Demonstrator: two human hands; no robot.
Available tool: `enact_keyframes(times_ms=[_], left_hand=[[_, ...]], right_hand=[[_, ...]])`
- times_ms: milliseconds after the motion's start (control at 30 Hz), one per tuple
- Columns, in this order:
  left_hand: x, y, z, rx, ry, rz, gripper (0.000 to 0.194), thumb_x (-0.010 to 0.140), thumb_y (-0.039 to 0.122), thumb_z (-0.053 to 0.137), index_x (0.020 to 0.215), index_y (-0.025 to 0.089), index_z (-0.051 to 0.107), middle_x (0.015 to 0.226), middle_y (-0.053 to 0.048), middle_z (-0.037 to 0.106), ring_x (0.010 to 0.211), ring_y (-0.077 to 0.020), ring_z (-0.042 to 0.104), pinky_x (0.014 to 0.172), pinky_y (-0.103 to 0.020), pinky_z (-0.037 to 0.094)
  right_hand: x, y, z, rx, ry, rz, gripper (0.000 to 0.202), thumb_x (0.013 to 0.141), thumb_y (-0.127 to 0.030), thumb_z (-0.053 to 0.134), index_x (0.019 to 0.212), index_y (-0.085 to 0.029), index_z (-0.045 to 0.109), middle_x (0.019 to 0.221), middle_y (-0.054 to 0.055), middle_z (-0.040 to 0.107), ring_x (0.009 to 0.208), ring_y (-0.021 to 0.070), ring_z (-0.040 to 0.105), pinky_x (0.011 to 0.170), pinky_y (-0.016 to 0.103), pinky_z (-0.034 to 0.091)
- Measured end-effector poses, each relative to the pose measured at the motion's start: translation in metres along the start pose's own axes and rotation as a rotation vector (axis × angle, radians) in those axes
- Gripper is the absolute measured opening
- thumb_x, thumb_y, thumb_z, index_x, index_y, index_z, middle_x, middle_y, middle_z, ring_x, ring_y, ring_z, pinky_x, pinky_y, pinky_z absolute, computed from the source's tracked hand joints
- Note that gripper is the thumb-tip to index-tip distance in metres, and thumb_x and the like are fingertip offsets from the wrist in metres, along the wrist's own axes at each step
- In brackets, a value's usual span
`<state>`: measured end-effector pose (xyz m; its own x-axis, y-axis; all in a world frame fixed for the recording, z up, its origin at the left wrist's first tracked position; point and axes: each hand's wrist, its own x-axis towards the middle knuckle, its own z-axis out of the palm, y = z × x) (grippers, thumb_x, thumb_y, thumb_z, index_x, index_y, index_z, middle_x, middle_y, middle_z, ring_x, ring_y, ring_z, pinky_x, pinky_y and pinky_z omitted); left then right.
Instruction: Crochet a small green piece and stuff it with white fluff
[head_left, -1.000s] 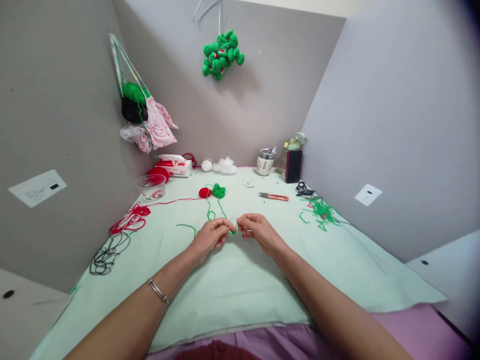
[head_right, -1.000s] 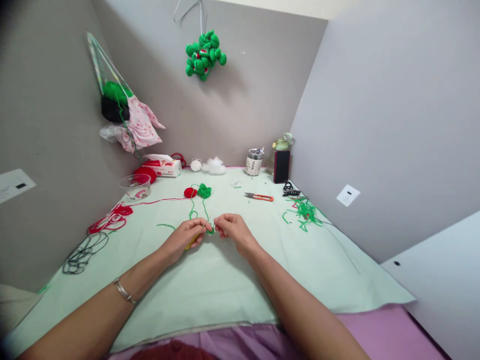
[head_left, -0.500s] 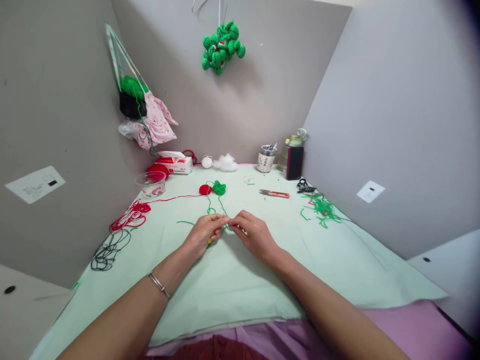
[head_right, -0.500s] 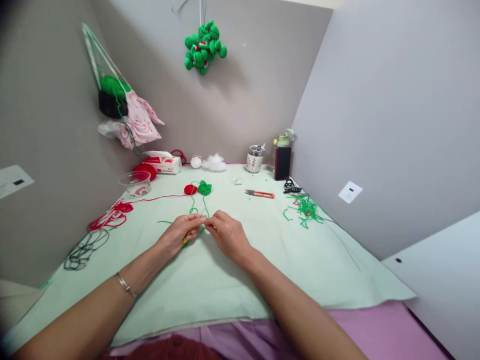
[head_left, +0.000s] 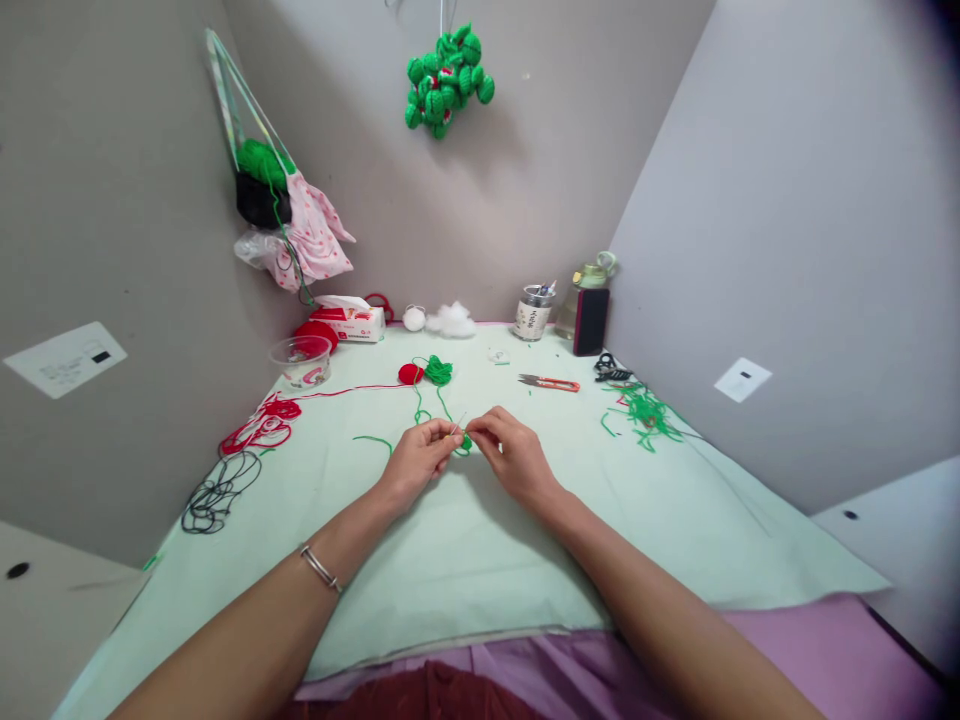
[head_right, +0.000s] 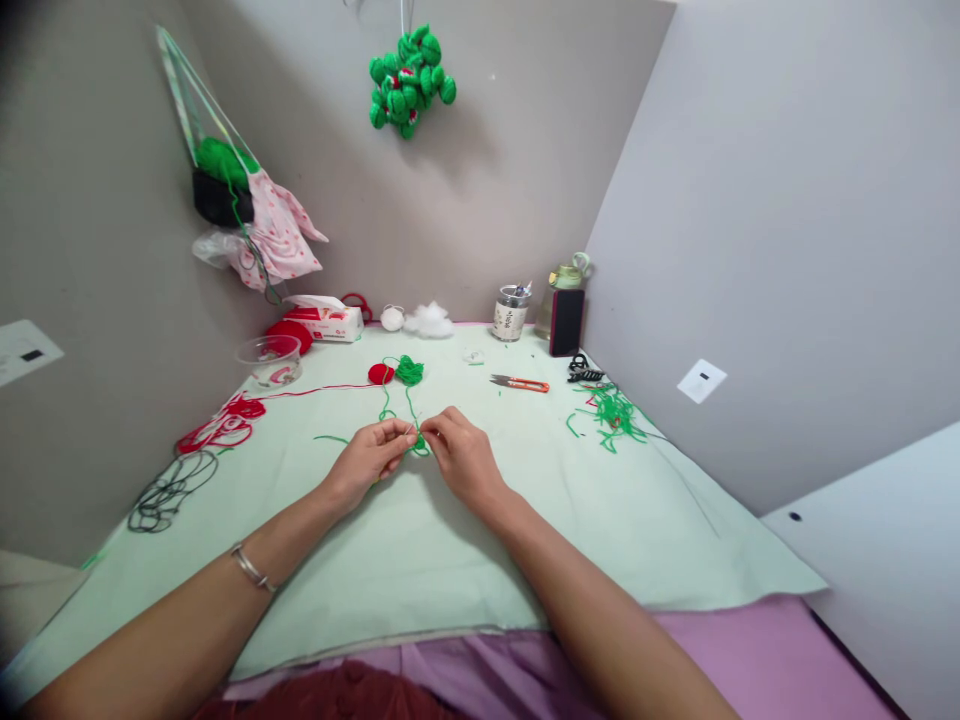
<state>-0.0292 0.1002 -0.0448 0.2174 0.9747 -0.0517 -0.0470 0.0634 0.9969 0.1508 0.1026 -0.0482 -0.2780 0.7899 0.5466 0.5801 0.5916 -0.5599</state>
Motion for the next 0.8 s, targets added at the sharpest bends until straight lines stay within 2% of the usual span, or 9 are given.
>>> enact_keyframes(times_ms=[200,500,800], left_hand=[[0.0012,-0.0033,-0.0005,0.041,0.004,0.030,0.029,0.077,0.045,0.076,0.083,0.019,0.065,0.049,0.008,0.046,0.043,-0.0087,0.038,0.045,-0.021,0.030],[-0.0015,-0.0020,0.0016,0.055,0.022,0.056,0.029,0.077,0.045,0.076,0.082,0.018,0.067,0.050,0.007,0.048,0.044,-0.0093,0.041,0.046,-0.022,0.034],[0.0003,-0.0065,0.0002,0.071,0.056,0.069,0.026,0.075,0.041,0.077,0.083,0.017,0.071,0.049,0.006,0.052,0.044,-0.0100,0.044,0.047,-0.023,0.037]], right_hand=[[0.0027,0.0013,-0.0024,0.049,-0.014,0.062,0.013,0.093,-0.016,0.064,0.086,-0.021,0.073,0.082,0.002,0.068,0.069,0.0156,0.065,0.065,0.027,0.049],[0.0020,0.0046,-0.0007,0.063,-0.039,0.054,0.018,0.094,-0.014,0.062,0.090,-0.023,0.077,0.084,0.003,0.069,0.070,0.0152,0.063,0.070,0.028,0.049],[0.0027,0.0056,-0.0013,0.081,-0.018,0.079,0.013,0.092,-0.021,0.068,0.083,-0.023,0.076,0.082,0.003,0.071,0.070,0.0162,0.063,0.069,0.029,0.049]])
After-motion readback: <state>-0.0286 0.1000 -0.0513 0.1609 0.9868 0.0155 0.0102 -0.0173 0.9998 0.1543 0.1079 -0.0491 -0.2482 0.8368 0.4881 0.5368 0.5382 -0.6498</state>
